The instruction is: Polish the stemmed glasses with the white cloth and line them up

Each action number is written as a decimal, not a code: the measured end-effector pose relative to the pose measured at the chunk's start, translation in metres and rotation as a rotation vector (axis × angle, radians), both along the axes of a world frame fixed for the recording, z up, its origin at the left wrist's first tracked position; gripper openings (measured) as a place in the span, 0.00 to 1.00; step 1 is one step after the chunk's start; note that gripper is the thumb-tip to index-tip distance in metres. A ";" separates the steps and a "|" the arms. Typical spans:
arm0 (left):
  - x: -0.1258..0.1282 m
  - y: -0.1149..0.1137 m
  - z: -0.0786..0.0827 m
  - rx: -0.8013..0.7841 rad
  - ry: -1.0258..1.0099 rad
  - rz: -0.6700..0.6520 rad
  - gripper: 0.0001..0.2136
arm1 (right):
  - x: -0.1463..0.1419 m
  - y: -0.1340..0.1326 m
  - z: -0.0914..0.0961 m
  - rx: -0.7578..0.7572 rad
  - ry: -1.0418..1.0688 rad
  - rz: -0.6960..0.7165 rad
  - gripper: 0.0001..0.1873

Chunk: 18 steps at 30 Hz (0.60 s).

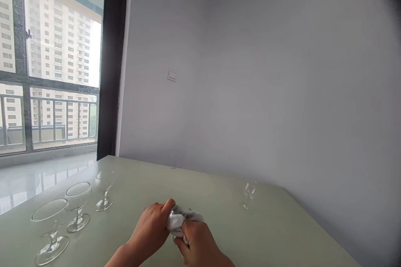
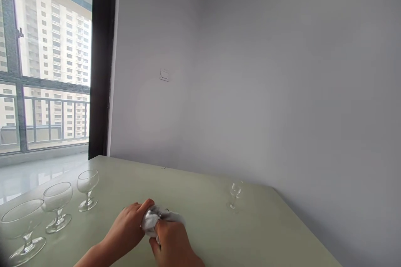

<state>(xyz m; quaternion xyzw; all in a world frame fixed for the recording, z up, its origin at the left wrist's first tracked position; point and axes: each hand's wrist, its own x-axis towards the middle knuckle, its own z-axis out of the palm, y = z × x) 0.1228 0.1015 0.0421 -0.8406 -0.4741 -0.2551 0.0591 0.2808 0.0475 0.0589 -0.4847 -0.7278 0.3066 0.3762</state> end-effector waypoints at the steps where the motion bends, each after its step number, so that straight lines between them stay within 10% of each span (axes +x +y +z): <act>1: 0.001 -0.001 0.000 -0.027 0.016 0.014 0.17 | 0.001 0.003 -0.001 0.011 0.019 0.013 0.11; 9: 0.007 0.002 -0.007 0.733 0.047 0.034 0.18 | -0.012 0.003 0.003 -0.635 1.150 0.004 0.16; 12: 0.003 0.004 -0.005 0.685 -0.029 -0.016 0.15 | -0.015 -0.007 0.005 -0.524 0.901 0.082 0.20; 18: -0.004 -0.002 0.000 0.229 -0.199 -0.152 0.15 | -0.001 0.006 -0.006 0.185 -0.290 0.043 0.23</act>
